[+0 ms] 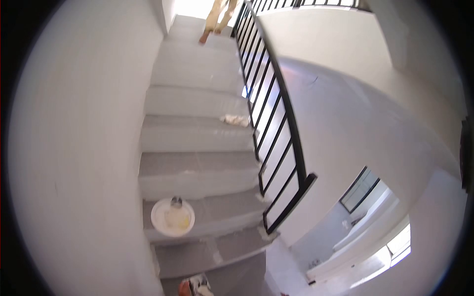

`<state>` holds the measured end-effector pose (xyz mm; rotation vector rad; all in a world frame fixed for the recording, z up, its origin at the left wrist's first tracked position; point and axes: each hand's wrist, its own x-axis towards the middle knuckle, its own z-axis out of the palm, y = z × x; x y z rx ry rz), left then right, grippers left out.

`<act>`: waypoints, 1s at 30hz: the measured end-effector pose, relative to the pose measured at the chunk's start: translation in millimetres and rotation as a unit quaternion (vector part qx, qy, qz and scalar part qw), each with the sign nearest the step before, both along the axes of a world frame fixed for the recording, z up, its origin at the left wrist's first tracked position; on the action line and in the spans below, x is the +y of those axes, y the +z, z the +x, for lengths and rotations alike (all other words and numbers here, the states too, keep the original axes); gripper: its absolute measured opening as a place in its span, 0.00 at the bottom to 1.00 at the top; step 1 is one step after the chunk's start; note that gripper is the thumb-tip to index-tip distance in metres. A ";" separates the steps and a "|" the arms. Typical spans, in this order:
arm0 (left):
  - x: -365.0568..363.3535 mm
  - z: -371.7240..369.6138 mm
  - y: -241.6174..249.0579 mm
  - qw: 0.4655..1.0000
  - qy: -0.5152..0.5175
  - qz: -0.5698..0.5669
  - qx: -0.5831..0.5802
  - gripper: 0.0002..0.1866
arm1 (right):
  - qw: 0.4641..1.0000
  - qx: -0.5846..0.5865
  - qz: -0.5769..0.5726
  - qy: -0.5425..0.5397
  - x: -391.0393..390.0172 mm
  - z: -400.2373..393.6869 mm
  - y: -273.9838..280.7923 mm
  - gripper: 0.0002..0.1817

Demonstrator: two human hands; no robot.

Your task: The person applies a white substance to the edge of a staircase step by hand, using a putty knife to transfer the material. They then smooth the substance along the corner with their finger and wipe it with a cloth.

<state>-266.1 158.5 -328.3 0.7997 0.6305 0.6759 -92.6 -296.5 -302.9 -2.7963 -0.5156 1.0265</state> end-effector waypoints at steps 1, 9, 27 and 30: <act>-4.5 -4.2 75.1 0.998 -0.034 -0.051 -0.025 0.13 | 1.000 0.007 0.002 0.015 8.8 3.9 16.5 0.60; 22.3 -33.3 80.1 0.998 -0.030 0.012 0.049 0.14 | 0.982 -0.029 0.169 -0.083 50.9 25.1 43.1 0.55; 59.7 9.5 124.8 0.990 -0.081 -0.058 0.100 0.14 | 0.967 -0.071 0.121 -0.211 17.9 35.9 63.6 0.51; 80.6 41.4 141.2 0.988 -0.088 -0.036 0.118 0.14 | 0.965 -0.064 0.135 -0.215 41.6 70.5 49.4 0.51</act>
